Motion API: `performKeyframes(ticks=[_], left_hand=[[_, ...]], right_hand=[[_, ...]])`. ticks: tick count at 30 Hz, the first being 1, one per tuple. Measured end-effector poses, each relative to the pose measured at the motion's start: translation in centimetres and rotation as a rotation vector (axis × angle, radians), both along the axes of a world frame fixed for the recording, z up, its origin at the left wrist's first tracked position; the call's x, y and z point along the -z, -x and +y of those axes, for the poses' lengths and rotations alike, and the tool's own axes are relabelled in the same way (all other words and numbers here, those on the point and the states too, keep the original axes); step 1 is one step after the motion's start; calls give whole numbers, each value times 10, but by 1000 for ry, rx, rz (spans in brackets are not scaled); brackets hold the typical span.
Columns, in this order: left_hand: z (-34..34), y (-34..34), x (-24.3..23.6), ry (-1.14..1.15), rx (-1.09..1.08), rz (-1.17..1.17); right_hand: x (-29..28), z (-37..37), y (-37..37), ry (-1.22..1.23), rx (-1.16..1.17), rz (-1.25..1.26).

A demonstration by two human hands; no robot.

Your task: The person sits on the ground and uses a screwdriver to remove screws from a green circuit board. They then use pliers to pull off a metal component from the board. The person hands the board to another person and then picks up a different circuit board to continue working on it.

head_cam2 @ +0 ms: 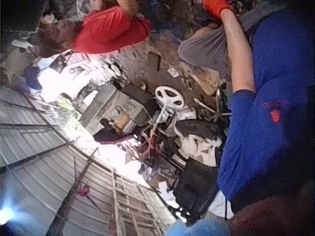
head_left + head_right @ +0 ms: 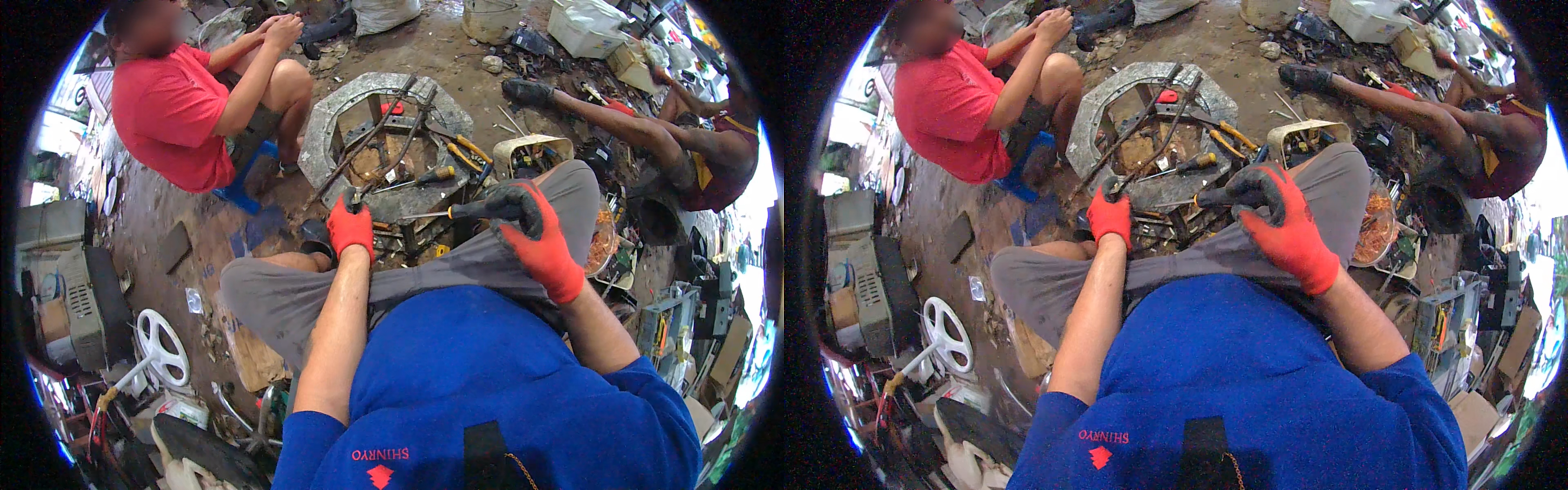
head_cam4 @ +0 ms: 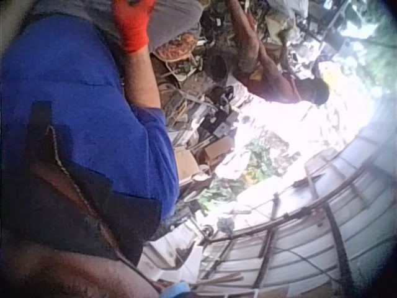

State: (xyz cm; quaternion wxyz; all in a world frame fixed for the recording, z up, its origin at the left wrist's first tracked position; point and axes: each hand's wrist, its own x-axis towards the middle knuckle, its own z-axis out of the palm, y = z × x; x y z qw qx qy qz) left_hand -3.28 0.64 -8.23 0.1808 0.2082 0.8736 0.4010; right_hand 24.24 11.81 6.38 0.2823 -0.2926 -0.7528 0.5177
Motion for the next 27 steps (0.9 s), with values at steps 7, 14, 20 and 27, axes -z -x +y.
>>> performKeyframes(ticks=[7, 14, 20, 27], left_hand=[[-9, 23, 40, -55, -76, 30], [-54, 53, 67, -499, -20, -505], [-28, -14, -30, -731, 118, -1220], [-23, -25, -44, -791, 229, -1053]], right_hand=[[13, 1, -7, 5, 50, 11], [-18, -11, 9, 237, -18, 142], [-27, -24, 6, 145, 8, 209], [-19, -21, 13, -223, -58, 16]])
